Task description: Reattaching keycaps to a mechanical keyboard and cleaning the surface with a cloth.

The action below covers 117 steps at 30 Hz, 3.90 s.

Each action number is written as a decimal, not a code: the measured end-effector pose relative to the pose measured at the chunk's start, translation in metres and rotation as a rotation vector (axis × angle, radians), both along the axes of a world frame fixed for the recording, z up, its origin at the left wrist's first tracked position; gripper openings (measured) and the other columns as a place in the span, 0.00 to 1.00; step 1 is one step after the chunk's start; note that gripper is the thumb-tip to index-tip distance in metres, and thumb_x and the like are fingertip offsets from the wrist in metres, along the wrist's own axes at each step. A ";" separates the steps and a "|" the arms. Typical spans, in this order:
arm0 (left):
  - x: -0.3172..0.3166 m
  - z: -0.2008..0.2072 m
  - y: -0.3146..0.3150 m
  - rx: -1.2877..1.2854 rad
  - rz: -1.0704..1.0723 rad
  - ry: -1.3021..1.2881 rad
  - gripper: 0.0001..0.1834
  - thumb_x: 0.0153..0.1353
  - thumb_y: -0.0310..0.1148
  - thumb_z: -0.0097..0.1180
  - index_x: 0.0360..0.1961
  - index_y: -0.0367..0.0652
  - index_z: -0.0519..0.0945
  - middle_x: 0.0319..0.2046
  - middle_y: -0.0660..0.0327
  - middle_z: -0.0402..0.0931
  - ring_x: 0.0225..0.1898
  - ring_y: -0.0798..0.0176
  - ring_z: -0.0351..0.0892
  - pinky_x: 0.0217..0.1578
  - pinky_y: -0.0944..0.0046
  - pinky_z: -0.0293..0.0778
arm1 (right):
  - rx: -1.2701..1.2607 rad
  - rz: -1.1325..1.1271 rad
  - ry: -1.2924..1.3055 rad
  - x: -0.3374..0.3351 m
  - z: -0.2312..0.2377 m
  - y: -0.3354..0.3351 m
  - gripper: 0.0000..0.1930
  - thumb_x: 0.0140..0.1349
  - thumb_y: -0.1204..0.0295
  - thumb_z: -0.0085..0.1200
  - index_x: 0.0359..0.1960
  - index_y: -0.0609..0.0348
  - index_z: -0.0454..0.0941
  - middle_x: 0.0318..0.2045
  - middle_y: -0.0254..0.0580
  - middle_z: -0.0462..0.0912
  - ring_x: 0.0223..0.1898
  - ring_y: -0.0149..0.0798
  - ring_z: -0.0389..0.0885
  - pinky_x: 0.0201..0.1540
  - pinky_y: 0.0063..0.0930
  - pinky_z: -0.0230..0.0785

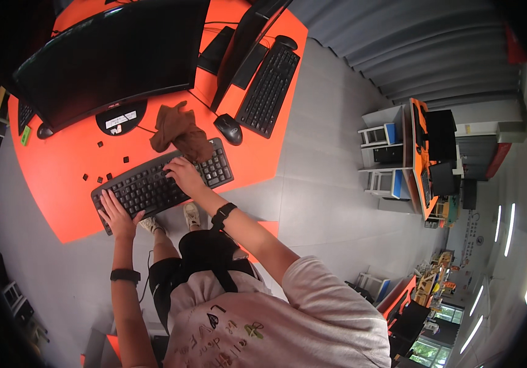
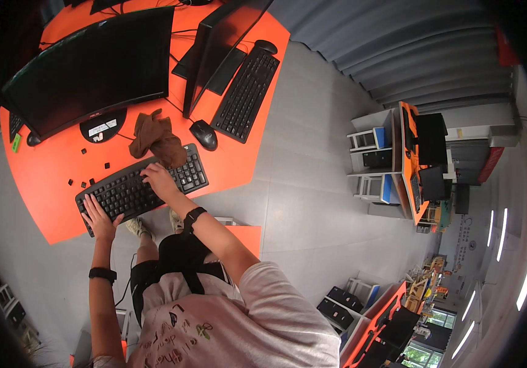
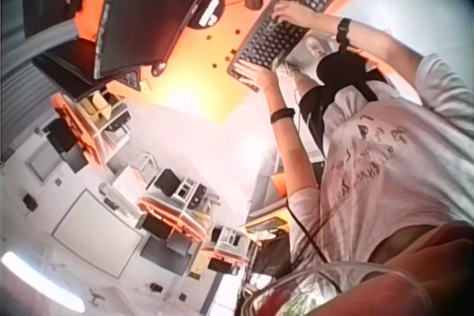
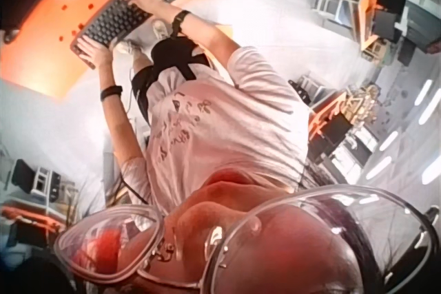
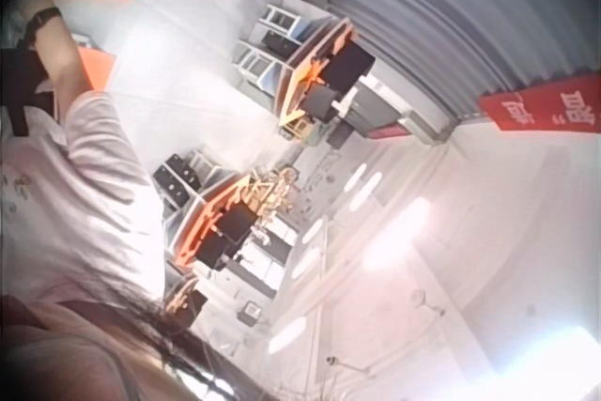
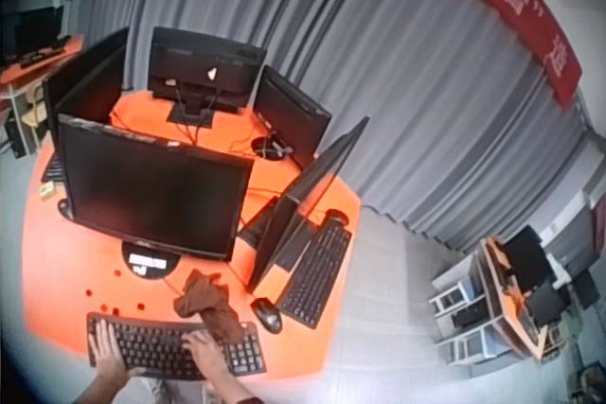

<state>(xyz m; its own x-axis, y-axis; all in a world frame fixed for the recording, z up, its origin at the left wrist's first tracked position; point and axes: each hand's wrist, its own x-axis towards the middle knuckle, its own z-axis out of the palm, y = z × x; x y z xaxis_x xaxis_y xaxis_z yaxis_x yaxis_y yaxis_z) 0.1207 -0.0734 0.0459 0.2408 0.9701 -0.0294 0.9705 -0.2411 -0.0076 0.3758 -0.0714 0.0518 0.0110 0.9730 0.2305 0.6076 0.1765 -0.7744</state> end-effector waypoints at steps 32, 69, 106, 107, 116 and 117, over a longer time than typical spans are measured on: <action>-0.001 -0.002 -0.001 -0.019 -0.008 -0.040 0.66 0.38 0.66 0.59 0.66 0.31 0.41 0.68 0.44 0.37 0.69 0.45 0.38 0.62 0.40 0.45 | -0.038 -0.114 0.121 -0.006 -0.004 -0.003 0.09 0.46 0.80 0.58 0.32 0.63 0.78 0.32 0.46 0.77 0.39 0.50 0.73 0.43 0.39 0.68; -0.092 -0.018 0.110 0.112 0.181 -0.575 0.30 0.56 0.41 0.58 0.57 0.38 0.64 0.49 0.42 0.62 0.52 0.45 0.64 0.52 0.52 0.63 | 0.032 -0.451 -0.057 0.036 0.020 -0.042 0.14 0.45 0.75 0.64 0.35 0.60 0.77 0.31 0.41 0.79 0.31 0.42 0.76 0.35 0.32 0.70; -0.079 0.023 0.135 -0.365 0.397 -1.375 0.08 0.58 0.31 0.58 0.35 0.38 0.76 0.32 0.59 0.77 0.34 0.65 0.76 0.36 0.66 0.74 | 0.031 -0.231 -0.081 -0.068 0.025 0.074 0.13 0.51 0.78 0.60 0.39 0.60 0.75 0.36 0.45 0.75 0.34 0.43 0.77 0.36 0.31 0.71; -0.076 0.034 0.129 -0.676 0.504 -1.800 0.07 0.60 0.31 0.56 0.36 0.38 0.76 0.33 0.60 0.77 0.35 0.65 0.76 0.37 0.68 0.74 | -0.061 -0.175 0.114 -0.080 0.037 0.067 0.14 0.50 0.77 0.61 0.40 0.60 0.75 0.36 0.43 0.75 0.34 0.40 0.77 0.35 0.28 0.71; -0.035 0.090 0.090 -1.266 0.544 -2.062 0.12 0.65 0.32 0.48 0.44 0.36 0.73 0.36 0.59 0.77 0.38 0.67 0.76 0.40 0.70 0.73 | -0.088 -0.063 0.418 -0.125 0.094 0.032 0.21 0.50 0.74 0.62 0.47 0.58 0.74 0.43 0.40 0.74 0.37 0.35 0.78 0.39 0.25 0.72; -0.033 0.094 0.089 -1.245 0.538 -2.049 0.12 0.65 0.32 0.48 0.45 0.36 0.73 0.37 0.59 0.76 0.39 0.67 0.75 0.40 0.70 0.73 | -0.081 -0.064 0.417 -0.124 0.095 0.032 0.21 0.50 0.74 0.62 0.47 0.58 0.74 0.43 0.40 0.74 0.37 0.35 0.78 0.39 0.25 0.72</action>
<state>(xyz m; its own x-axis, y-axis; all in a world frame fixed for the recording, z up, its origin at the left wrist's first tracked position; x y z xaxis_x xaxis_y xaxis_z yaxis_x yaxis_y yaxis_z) 0.0877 0.0159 0.1398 0.5376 0.6596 -0.5253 -0.4521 0.7513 0.4808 0.2523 -0.0394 0.1472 0.1484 0.9821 0.1158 0.2473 0.0765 -0.9659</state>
